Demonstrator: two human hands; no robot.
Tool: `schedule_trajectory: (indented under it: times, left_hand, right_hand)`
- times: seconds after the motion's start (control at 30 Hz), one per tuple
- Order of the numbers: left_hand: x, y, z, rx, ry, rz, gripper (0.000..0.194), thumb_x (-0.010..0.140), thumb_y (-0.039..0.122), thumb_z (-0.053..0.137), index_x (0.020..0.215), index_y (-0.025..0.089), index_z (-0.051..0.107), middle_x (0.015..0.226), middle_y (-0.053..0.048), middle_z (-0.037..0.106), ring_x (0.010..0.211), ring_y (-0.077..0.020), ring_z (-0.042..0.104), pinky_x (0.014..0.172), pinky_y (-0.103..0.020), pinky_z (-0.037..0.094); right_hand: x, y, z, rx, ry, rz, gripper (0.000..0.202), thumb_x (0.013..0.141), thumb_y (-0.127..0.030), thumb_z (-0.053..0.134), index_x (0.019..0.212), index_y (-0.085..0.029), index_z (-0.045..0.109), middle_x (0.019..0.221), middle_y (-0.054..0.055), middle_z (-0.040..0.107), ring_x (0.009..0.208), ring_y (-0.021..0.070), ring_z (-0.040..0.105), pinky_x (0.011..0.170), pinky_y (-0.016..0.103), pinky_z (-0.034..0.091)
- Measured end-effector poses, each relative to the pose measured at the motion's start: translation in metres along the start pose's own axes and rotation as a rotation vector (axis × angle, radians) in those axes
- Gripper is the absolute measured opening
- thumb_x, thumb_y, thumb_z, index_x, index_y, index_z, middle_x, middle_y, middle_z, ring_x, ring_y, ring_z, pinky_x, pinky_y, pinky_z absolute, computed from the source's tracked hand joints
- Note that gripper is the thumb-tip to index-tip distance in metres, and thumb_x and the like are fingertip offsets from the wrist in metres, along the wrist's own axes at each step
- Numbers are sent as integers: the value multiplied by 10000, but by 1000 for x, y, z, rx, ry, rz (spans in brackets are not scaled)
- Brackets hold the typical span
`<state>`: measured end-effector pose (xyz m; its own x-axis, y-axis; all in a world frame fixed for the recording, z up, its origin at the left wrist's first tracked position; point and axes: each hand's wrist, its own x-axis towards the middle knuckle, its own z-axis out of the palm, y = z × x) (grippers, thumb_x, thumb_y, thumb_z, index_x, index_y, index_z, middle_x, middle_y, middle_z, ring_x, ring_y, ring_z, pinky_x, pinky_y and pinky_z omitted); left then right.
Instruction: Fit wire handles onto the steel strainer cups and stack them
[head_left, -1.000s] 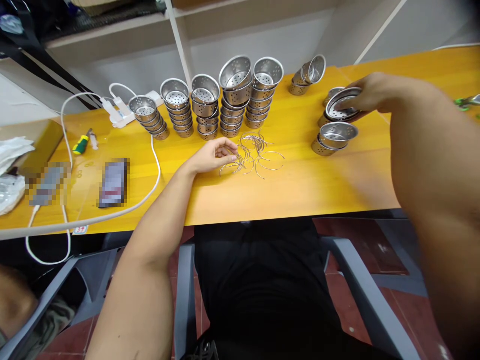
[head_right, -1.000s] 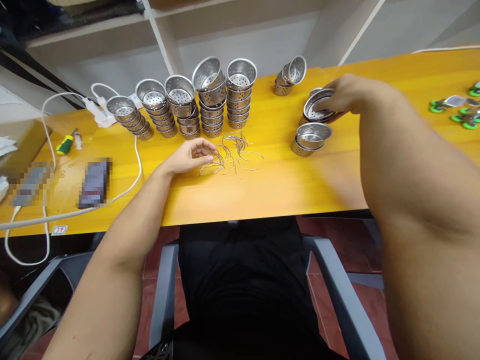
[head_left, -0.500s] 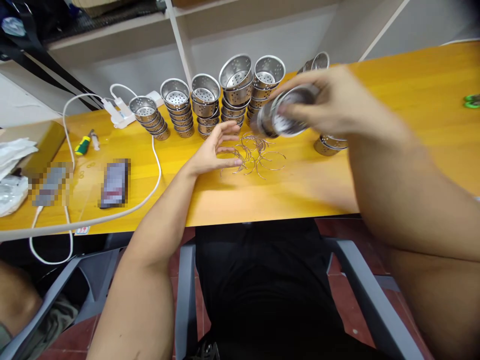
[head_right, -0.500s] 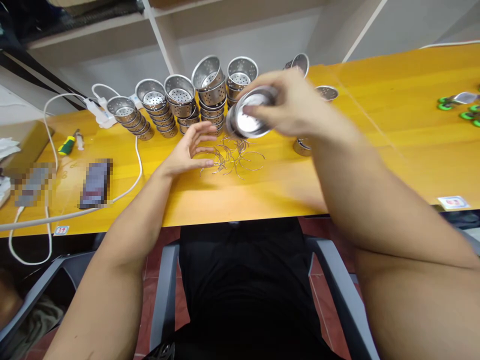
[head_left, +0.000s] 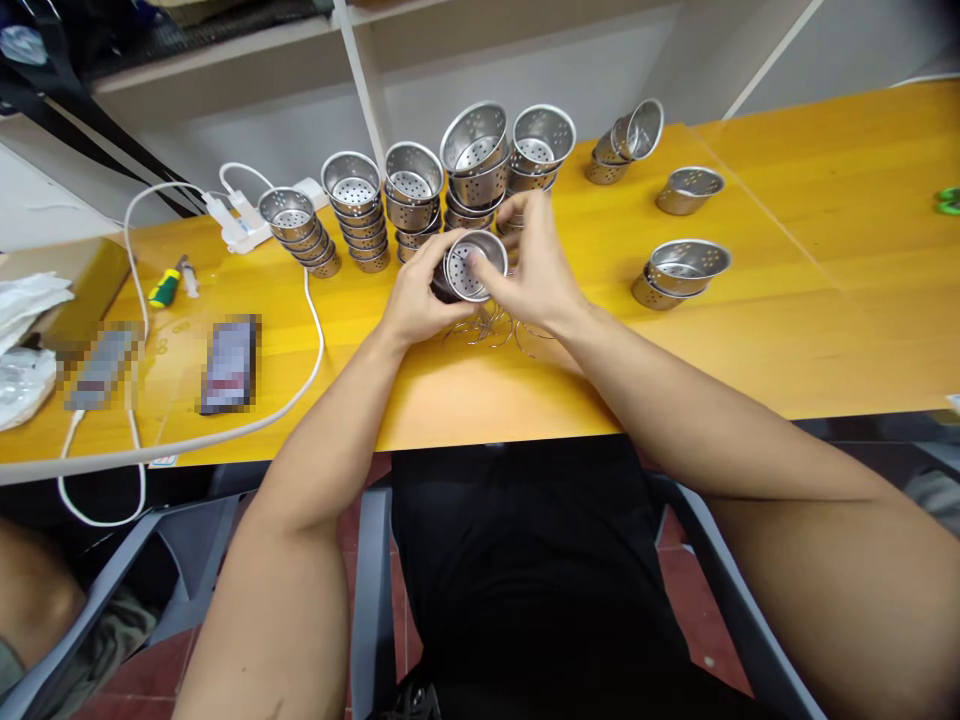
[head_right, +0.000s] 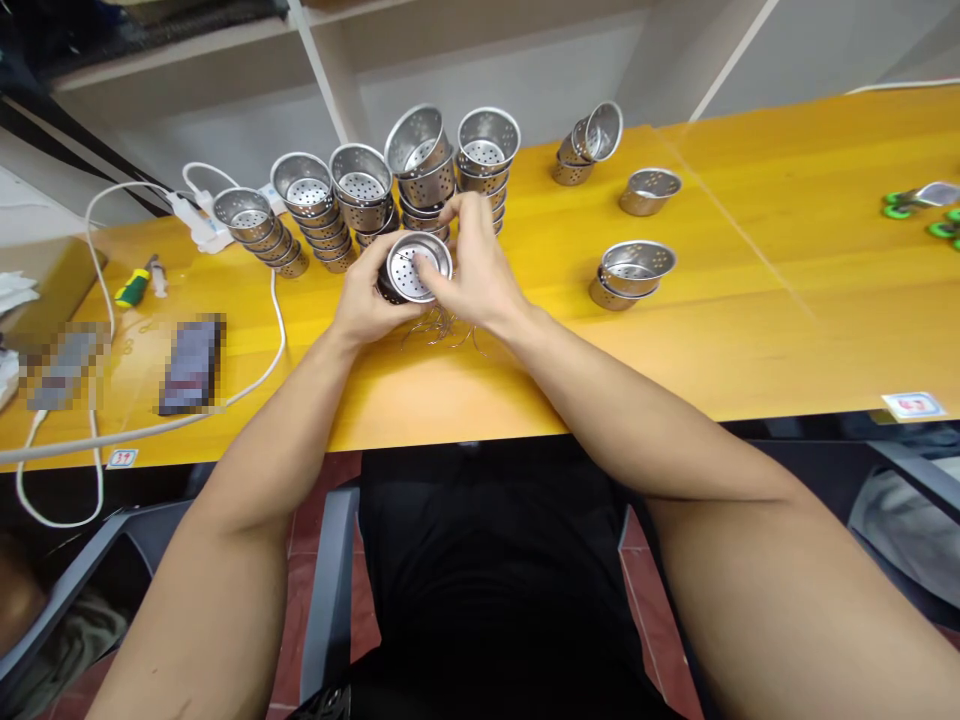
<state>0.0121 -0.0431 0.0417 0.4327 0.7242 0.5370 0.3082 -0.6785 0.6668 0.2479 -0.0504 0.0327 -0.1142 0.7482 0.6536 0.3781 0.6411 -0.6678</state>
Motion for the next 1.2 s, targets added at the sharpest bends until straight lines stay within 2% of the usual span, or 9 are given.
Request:
schedule_trajectory:
  times: [0.1, 0.23, 0.4, 0.57, 0.7, 0.83, 0.93, 1.07, 1.2]
  left_hand:
    - [1, 3, -1, 28, 55, -22, 841, 874, 591, 993, 1582, 244, 701, 1645, -138, 782, 1612, -421, 701, 1468, -601, 498]
    - [-2, 7, -5, 100, 51, -56, 758, 911, 563, 943, 1574, 281, 706, 1621, -125, 772, 1583, -414, 689, 1447, -575, 514]
    - [-2, 5, -9, 166, 56, -69, 763, 902, 577, 977, 1565, 291, 731, 1588, -127, 769, 1561, -430, 696, 1405, -568, 537]
    - [2, 1, -11, 133, 33, -56, 842, 840, 682, 1041, 1536, 304, 753, 1577, -117, 771, 1590, -440, 677, 1414, -594, 522]
    - [2, -1, -16, -28, -77, -52, 903, 719, 797, 1093, 1386, 249, 829, 1383, -111, 836, 1348, -377, 770, 1276, -531, 608]
    - [1, -2, -25, -278, -288, -143, 895, 628, 892, 1100, 1138, 197, 856, 1097, -73, 842, 1015, -259, 766, 991, -391, 651]
    - [2, -1, -32, -352, -351, -166, 882, 596, 875, 1130, 1094, 194, 870, 1044, -54, 839, 941, -211, 736, 956, -346, 635]
    - [3, -3, -34, -355, -421, -188, 881, 630, 860, 1130, 1135, 174, 905, 1023, -53, 836, 911, -197, 716, 893, -313, 606]
    - [2, -12, -29, -313, -378, -214, 885, 657, 910, 1084, 1109, 176, 884, 998, -42, 797, 882, -197, 664, 843, -318, 555]
  right_hand:
    - [-2, -20, -10, -82, -53, -106, 379, 1139, -623, 798, 1346, -321, 704, 1470, 172, 683, 1354, 441, 687, 1265, 726, 618]
    - [-6, -34, -2, -154, -200, -168, 328, 1217, -611, 675, 1291, -317, 798, 1345, 147, 710, 1368, 447, 695, 1304, 769, 573]
    - [-7, -29, 3, -41, -235, -74, 394, 1159, -657, 775, 1045, -280, 775, 1275, 148, 710, 1260, 409, 717, 1240, 711, 624]
    - [-2, -20, -12, 153, -176, 48, 561, 1080, -864, 831, 1135, -307, 798, 1108, 104, 739, 1011, 339, 715, 1057, 612, 698]
    - [3, -21, -34, 167, -314, -37, 555, 1127, -787, 813, 1459, -344, 847, 1030, 57, 744, 884, 276, 680, 914, 501, 685]
    - [9, -25, -52, 172, -508, -174, 474, 1084, -724, 890, 1367, -346, 934, 1158, 67, 778, 872, 225, 644, 843, 438, 644]
    - [12, -26, -57, 223, -562, -166, 466, 1039, -755, 948, 1276, -353, 960, 1332, 92, 778, 965, 240, 663, 881, 445, 669]
    - [12, -22, -53, 216, -574, -148, 523, 997, -860, 952, 1060, -341, 931, 1395, 103, 775, 1160, 316, 707, 1043, 530, 699]
    - [12, -14, -47, 195, -548, -134, 584, 960, -905, 958, 963, -326, 885, 1360, 113, 810, 1275, 378, 735, 1183, 616, 668]
